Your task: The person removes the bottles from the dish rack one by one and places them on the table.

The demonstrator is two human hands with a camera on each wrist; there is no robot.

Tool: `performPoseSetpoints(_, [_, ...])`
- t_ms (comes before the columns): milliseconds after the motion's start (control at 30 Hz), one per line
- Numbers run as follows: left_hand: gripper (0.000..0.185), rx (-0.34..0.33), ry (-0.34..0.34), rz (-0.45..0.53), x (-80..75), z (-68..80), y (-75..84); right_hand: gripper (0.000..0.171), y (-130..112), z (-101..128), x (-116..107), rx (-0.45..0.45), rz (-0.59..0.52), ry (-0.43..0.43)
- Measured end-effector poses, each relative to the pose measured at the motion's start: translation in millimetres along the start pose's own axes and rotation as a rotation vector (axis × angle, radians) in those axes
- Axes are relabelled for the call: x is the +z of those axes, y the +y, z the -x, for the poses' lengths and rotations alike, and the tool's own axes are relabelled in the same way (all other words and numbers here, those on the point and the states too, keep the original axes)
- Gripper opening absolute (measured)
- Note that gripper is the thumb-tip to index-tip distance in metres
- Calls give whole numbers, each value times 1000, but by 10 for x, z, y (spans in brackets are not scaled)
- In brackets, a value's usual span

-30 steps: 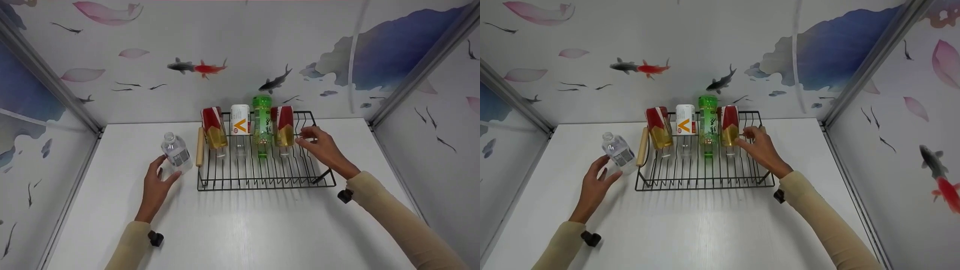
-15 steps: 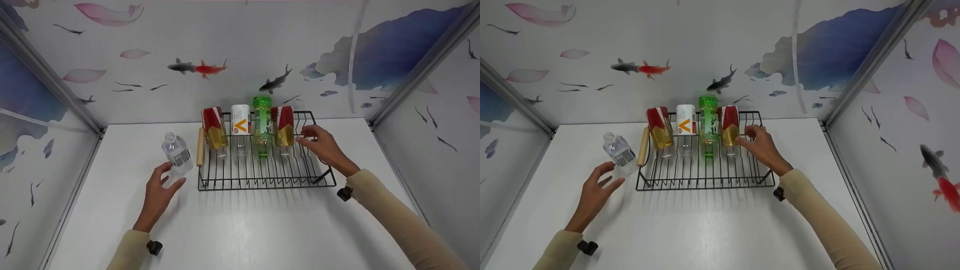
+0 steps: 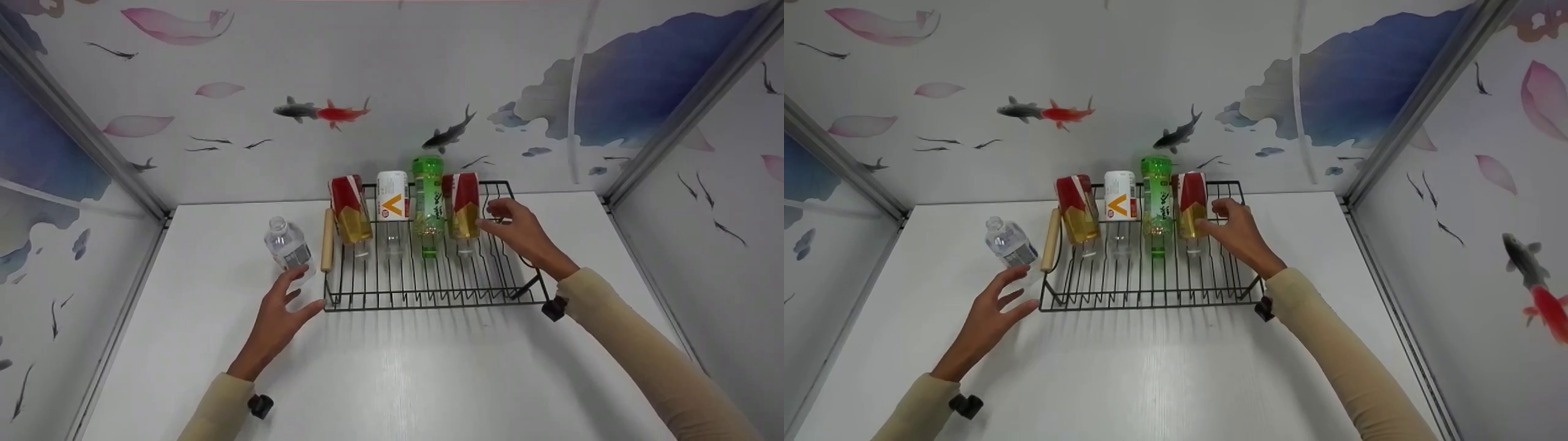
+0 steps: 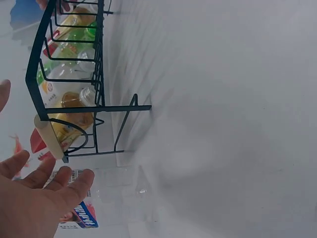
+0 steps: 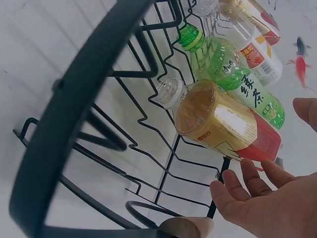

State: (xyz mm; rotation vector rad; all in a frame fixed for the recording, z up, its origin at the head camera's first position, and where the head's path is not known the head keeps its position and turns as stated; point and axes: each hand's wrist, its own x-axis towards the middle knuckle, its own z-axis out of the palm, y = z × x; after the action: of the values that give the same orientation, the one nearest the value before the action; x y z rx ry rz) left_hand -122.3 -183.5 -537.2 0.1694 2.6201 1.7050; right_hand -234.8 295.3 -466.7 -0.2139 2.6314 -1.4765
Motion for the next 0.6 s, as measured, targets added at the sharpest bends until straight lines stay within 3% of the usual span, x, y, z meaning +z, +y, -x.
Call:
performPoseSetpoints(300, [104,-27,-129,-24,157,-107,86,77,26,-72,23,54,45,1])
performPoseSetpoints(600, [124,-29,-171,-29,311,-188,110,92,38,-207,68,103,90,-24])
